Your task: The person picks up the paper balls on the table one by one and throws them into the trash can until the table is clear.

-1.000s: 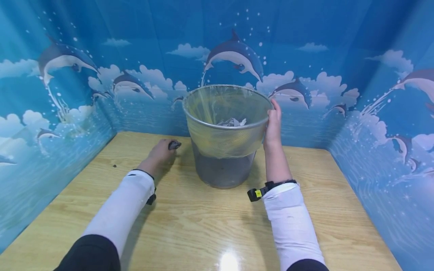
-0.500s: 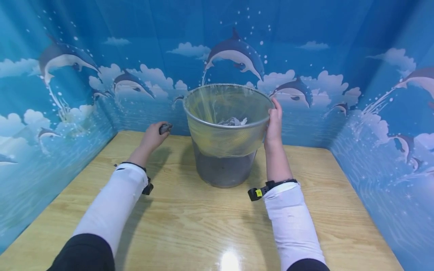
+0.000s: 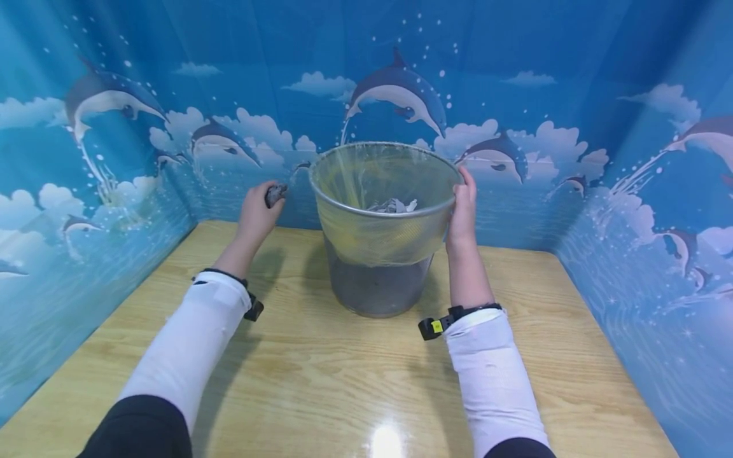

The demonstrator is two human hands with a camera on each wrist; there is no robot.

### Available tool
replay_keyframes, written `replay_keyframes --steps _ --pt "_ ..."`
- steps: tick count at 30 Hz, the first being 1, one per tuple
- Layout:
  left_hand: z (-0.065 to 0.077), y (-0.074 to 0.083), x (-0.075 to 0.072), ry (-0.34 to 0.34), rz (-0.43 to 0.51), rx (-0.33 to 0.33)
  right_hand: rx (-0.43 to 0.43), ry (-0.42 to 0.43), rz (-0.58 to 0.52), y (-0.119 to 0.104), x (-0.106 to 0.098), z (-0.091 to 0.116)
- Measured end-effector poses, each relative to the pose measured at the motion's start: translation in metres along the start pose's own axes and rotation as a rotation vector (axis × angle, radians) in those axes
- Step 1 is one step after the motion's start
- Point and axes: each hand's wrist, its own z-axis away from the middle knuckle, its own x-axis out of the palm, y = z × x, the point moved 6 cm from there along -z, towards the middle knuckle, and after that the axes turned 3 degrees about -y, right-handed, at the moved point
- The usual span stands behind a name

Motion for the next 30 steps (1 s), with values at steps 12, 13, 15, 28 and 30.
replay_keyframes --steps 12,13,15,28,30 --pt "0.005 0.054 -0.032 0.22 0.287 0.124 0.003 -0.003 0.016 -0.001 0.001 0.001" --pt "0.006 0.059 -0.034 0.233 0.302 0.139 0.004 -0.002 0.017 -0.001 0.001 0.001" --pt "0.008 0.07 -0.038 0.258 0.328 0.175 0.008 0.003 0.015 -0.001 0.0 0.001" --pt "0.03 0.148 -0.035 0.245 0.355 0.46 0.006 0.002 0.02 0.0 0.0 0.001" --pt "0.034 0.158 -0.031 0.228 0.332 0.506 0.009 -0.001 0.023 0.0 0.001 0.001"
